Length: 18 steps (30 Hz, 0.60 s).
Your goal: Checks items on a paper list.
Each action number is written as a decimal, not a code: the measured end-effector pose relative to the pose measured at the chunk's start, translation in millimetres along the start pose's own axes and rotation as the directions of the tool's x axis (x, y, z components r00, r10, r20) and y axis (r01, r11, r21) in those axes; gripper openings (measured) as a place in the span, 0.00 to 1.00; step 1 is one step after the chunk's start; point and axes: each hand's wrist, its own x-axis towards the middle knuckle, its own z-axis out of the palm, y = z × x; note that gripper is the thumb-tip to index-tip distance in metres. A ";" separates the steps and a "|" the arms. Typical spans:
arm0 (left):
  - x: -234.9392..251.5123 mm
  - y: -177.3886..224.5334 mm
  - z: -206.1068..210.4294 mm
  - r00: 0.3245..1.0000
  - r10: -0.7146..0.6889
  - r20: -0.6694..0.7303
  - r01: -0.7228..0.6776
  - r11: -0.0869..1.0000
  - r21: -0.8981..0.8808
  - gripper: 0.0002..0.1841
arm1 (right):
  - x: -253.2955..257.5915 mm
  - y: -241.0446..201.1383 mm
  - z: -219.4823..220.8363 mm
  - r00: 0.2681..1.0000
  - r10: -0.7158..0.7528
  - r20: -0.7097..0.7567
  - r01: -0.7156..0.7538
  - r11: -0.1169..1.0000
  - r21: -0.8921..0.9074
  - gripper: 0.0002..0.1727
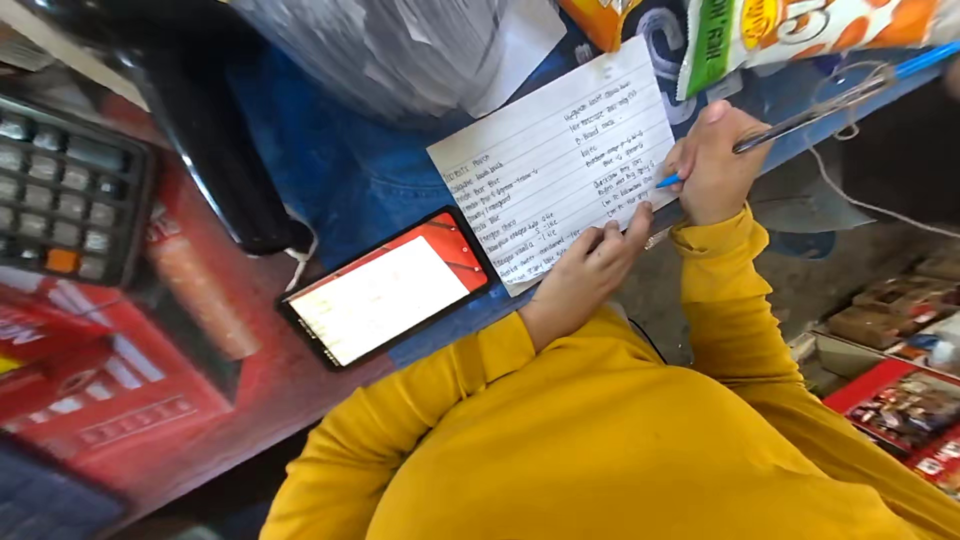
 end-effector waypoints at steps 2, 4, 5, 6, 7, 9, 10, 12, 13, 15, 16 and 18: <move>-0.4 0.4 0.6 1.000 -0.004 -0.005 0.004 1.000 -0.003 0.26 | -0.1 0.1 0.0 1.000 -0.009 0.009 0.009 1.000 0.001 0.26; -0.2 0.6 0.6 1.000 -0.005 0.006 0.005 1.000 0.018 0.27 | -0.1 0.8 -0.4 1.000 -0.015 0.016 0.015 1.000 -0.001 0.26; 0.1 0.6 0.3 1.000 -0.004 0.012 0.004 1.000 0.024 0.27 | 0.0 0.7 -0.2 1.000 -0.017 0.016 0.017 1.000 -0.002 0.26; 0.3 0.7 0.6 1.000 -0.004 0.008 0.004 1.000 0.025 0.26 | -0.2 0.3 0.0 1.000 -0.016 0.014 0.016 1.000 -0.007 0.26; 0.5 0.8 0.6 1.000 -0.005 0.009 0.005 1.000 0.026 0.26 | -0.5 0.1 0.2 1.000 -0.018 0.011 0.018 1.000 -0.016 0.26; 0.5 0.5 -0.1 1.000 -0.005 0.016 0.005 1.000 0.015 0.26 | -1.3 0.7 0.5 0.999 -0.040 0.008 0.041 0.998 -0.057 0.25; 0.4 0.4 -0.1 1.000 -0.003 0.014 0.003 1.000 0.007 0.27 | -1.4 1.4 0.2 0.998 -0.054 0.009 0.055 0.996 -0.076 0.25; -0.3 1.0 0.8 1.000 -0.007 -0.008 0.007 1.000 -0.013 0.27 | -1.3 1.2 -0.5 0.999 -0.048 0.014 0.049 0.996 -0.081 0.25; -0.3 1.1 1.3 1.000 -0.012 -0.018 0.012 1.000 -0.009 0.26 | -0.8 0.3 -0.6 0.999 -0.031 0.011 0.031 0.997 -0.068 0.25; 0.1 0.7 1.8 0.999 -0.018 -0.028 0.018 1.000 0.010 0.25 | 0.7 -1.2 0.6 1.000 -0.004 -0.015 0.003 0.999 -0.043 0.26; 0.0 0.6 1.6 0.999 -0.018 -0.032 0.018 1.000 0.008 0.25 | 0.6 -1.1 1.0 1.000 -0.009 -0.019 0.008 0.999 -0.052 0.25; -0.9 0.8 1.2 0.999 -0.012 -0.042 0.011 1.000 -0.007 0.24 | -0.7 -0.1 0.6 1.000 -0.026 -0.007 0.025 0.996 -0.086 0.25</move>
